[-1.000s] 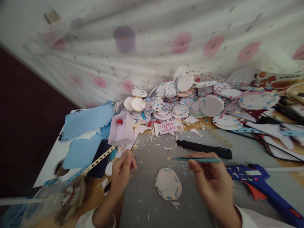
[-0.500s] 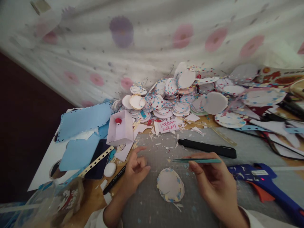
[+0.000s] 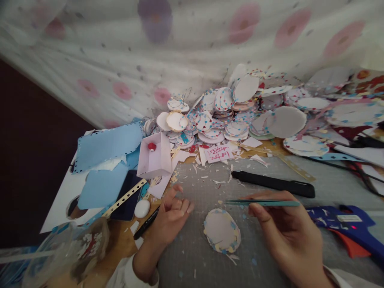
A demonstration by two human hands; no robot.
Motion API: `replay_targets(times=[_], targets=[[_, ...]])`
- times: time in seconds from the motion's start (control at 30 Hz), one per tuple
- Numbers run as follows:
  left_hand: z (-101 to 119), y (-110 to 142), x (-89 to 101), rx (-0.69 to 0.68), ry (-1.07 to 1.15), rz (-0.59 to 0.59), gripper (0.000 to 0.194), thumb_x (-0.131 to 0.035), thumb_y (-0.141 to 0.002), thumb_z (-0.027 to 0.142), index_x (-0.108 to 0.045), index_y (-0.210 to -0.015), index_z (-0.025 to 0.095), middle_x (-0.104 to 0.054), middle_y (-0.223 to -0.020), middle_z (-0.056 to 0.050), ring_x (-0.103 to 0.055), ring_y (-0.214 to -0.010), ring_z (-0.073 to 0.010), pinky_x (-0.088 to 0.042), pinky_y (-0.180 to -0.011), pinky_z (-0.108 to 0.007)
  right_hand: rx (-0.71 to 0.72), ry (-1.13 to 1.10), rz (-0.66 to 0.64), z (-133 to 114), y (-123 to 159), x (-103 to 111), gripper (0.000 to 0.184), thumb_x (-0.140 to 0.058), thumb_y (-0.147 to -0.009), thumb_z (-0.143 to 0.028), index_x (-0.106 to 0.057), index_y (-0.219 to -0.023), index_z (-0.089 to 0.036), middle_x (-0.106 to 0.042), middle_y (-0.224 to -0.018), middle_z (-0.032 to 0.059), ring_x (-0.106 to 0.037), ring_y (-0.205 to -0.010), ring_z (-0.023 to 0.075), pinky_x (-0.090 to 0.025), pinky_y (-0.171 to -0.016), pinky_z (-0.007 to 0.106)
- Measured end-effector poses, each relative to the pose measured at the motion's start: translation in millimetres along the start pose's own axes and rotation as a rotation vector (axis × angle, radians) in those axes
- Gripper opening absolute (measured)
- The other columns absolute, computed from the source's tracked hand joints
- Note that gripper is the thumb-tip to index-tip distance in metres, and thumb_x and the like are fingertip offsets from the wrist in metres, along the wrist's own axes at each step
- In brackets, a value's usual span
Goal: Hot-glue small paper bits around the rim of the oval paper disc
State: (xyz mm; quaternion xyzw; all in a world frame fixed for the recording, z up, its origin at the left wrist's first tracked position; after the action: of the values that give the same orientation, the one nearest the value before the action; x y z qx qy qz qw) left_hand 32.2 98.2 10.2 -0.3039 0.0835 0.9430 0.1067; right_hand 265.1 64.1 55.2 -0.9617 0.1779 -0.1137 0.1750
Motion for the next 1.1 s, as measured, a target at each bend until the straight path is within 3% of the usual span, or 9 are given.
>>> replay_targets(times=[0.3, 0.53, 0.6, 0.7, 0.77, 0.87, 0.97, 1.1], targets=[[-2, 5, 5.9, 0.055, 0.058, 0.076, 0.043, -0.076, -0.061, 0.019, -0.059, -0.100, 0.026, -0.014, -0.046, 0.015, -0.016, -0.050, -0.0087, -0.032, -0.064, -0.029, -0.008, -0.005, -0.002, 2, 2, 2, 0.005, -0.072, -0.087, -0.029, -0.067, -0.088, -0.027, -0.070, -0.080, 0.0004, -0.066, -0.062, 0.0131, -0.057, -0.058, 0.019], [1, 5, 8.3, 0.041, 0.041, 0.094, 0.053, -0.069, -0.062, 0.015, -0.063, -0.113, 0.025, -0.013, -0.046, 0.014, -0.016, -0.051, -0.0100, -0.033, -0.066, -0.029, -0.003, 0.001, 0.008, -1, 1, 2, 0.011, -0.074, -0.086, -0.036, -0.068, -0.086, -0.027, -0.070, -0.077, 0.0020, -0.066, -0.059, 0.0159, -0.057, -0.055, 0.025], [4, 5, 12.1, 0.009, -0.113, 0.086, 0.045, -0.072, -0.068, 0.024, -0.061, -0.112, 0.026, -0.018, -0.049, 0.013, -0.022, -0.053, -0.0110, -0.034, -0.066, -0.030, -0.012, 0.004, 0.014, 1, 1, 2, 0.012, -0.074, -0.085, -0.037, -0.068, -0.085, -0.027, -0.070, -0.076, 0.0021, -0.066, -0.058, 0.0165, -0.057, -0.054, 0.026], [17, 8, 11.1, -0.122, -0.575, 0.078, 0.042, -0.076, -0.073, 0.040, -0.060, -0.109, 0.025, -0.042, -0.067, 0.006, -0.041, -0.065, -0.0150, -0.038, -0.070, -0.032, -0.018, -0.004, 0.008, 3, 0, 1, 0.010, -0.073, -0.086, -0.035, -0.068, -0.086, -0.027, -0.069, -0.075, 0.0012, -0.066, -0.057, 0.0160, -0.057, -0.053, 0.025], [23, 13, -3.0, -0.225, -0.938, 0.023, 0.057, -0.083, -0.066, 0.051, -0.060, -0.111, 0.023, -0.054, -0.090, -0.001, -0.051, -0.084, -0.0216, -0.043, -0.080, -0.038, -0.004, -0.002, -0.008, 3, -1, 0, 0.008, -0.073, -0.086, -0.034, -0.068, -0.086, -0.027, -0.069, -0.075, 0.0012, -0.066, -0.057, 0.0159, -0.057, -0.052, 0.024], [16, 22, -28.4, -0.311, -1.318, -0.078, 0.087, -0.089, -0.048, 0.067, -0.058, -0.116, 0.021, -0.057, -0.112, -0.010, -0.053, -0.103, -0.0333, -0.043, -0.093, -0.052, 0.022, 0.004, -0.036, 1, -1, -4, 0.007, -0.072, -0.087, -0.032, -0.068, -0.089, -0.027, -0.070, -0.077, 0.0017, -0.067, -0.059, 0.0160, -0.057, -0.053, 0.023], [9, 29, -41.0, -0.373, -1.495, -0.058, 0.095, -0.086, -0.045, 0.075, -0.058, -0.115, 0.018, -0.059, -0.112, -0.014, -0.054, -0.103, -0.0383, -0.040, -0.094, -0.059, 0.068, 0.003, -0.065, -2, 0, -8, 0.007, -0.070, -0.089, -0.033, -0.067, -0.089, -0.027, -0.069, -0.079, 0.0012, -0.067, -0.062, 0.0155, -0.057, -0.054, 0.023], [4, 31, -44.5, -0.422, -1.572, -0.031, 0.082, -0.084, -0.052, 0.073, -0.061, -0.108, 0.018, -0.062, -0.103, -0.014, -0.057, -0.094, -0.0368, -0.040, -0.087, -0.056, 0.104, 0.004, -0.081, -3, 1, -12, 0.008, -0.069, -0.091, -0.036, -0.067, -0.089, -0.027, -0.069, -0.079, 0.0005, -0.068, -0.066, 0.0162, -0.058, -0.056, 0.023]])
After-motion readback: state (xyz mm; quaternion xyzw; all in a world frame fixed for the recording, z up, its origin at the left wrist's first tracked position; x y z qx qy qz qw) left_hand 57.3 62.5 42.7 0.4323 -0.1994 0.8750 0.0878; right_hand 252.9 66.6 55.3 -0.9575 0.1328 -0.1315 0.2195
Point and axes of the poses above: each hand's wrist, its own y-axis away from the middle knuckle, its own x-axis out of the back of the hand, z = x × y, the point moved 9 cm from there along -y, towards the middle knuckle
